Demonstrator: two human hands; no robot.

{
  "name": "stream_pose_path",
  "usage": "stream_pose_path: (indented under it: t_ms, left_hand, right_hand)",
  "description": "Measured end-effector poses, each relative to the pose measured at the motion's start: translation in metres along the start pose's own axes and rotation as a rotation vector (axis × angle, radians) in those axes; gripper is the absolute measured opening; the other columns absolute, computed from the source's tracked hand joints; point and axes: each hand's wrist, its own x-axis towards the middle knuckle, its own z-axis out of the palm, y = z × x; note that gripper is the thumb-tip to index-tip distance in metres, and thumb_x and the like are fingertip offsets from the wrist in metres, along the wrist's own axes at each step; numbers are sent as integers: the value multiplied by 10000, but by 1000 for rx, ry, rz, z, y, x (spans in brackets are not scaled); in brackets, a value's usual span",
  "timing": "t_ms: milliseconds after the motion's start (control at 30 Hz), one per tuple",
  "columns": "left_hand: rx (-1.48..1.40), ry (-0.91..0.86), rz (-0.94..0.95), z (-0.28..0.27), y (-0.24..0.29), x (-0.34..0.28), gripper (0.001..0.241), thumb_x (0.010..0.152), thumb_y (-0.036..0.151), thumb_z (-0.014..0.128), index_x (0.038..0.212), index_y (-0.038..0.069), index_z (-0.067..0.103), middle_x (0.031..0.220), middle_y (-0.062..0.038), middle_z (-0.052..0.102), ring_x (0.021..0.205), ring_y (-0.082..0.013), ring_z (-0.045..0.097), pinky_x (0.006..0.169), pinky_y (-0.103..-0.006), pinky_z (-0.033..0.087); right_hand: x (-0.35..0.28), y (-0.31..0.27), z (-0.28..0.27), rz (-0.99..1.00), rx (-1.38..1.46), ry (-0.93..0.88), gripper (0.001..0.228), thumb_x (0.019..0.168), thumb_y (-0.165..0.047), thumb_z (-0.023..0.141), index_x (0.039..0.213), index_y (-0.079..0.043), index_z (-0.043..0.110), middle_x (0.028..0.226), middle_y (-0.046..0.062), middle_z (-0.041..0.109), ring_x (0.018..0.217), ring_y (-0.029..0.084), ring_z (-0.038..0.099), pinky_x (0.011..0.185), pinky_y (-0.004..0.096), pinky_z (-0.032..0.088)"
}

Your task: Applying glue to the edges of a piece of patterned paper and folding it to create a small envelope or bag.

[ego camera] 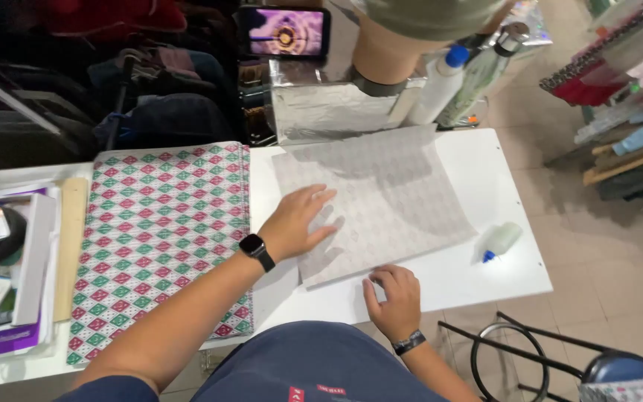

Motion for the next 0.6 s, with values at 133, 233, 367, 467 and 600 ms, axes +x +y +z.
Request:
stream_pose_path:
  t_ms: [133,233,367,467,600]
  left_hand:
    - [151,-388,13,34,33,-12,776,965,650,492,1599,240,314,1639,-152,304,1504,-396,286,1197,-635,175]
    - [290,-603,6,28,51,-17,723,974,663,436,1593,311,312,1681,-93,243,1544,-370,186,1213,-651,97]
    - [312,-707,-66,6,73,-30,625,975,610,471,1547,375,381,1673,-24,280,1551,-310,203,1233,-609,100]
    - [287,-689,-141,1,75,-43,535,979,562,507,1478,371,477,1662,18,315,1547,-276,228,1244,-591,108]
    - [174,-553,-199,9,78,-60,461,977,536,535,1383,323,580,1624,26,393,1533,-272,267,1240,-603,111]
  right_hand:
    - [3,32,-9,114,193,-121,98,922,-257,725,924,-159,719,902,47,711,950,301,681,834,412,523]
    - [19,68,-50,531,577,-167,133,974,-167,679,1012,-63,754,807,141,783,703,243,754,655,346,621]
    - [39,140,-114,578,206,76,197,1044,-240,680,1115,-57,704,807,167,731,712,290,693,663,408,548]
    - [57,177,-140,706,-125,-44,529,1066,-489,638,1337,-38,589,938,205,750,905,405,712,788,516,540]
    - [74,199,-126,847,-293,-324,894,1025,-762,518,1532,-30,435,1183,323,712,1095,477,687,880,596,559]
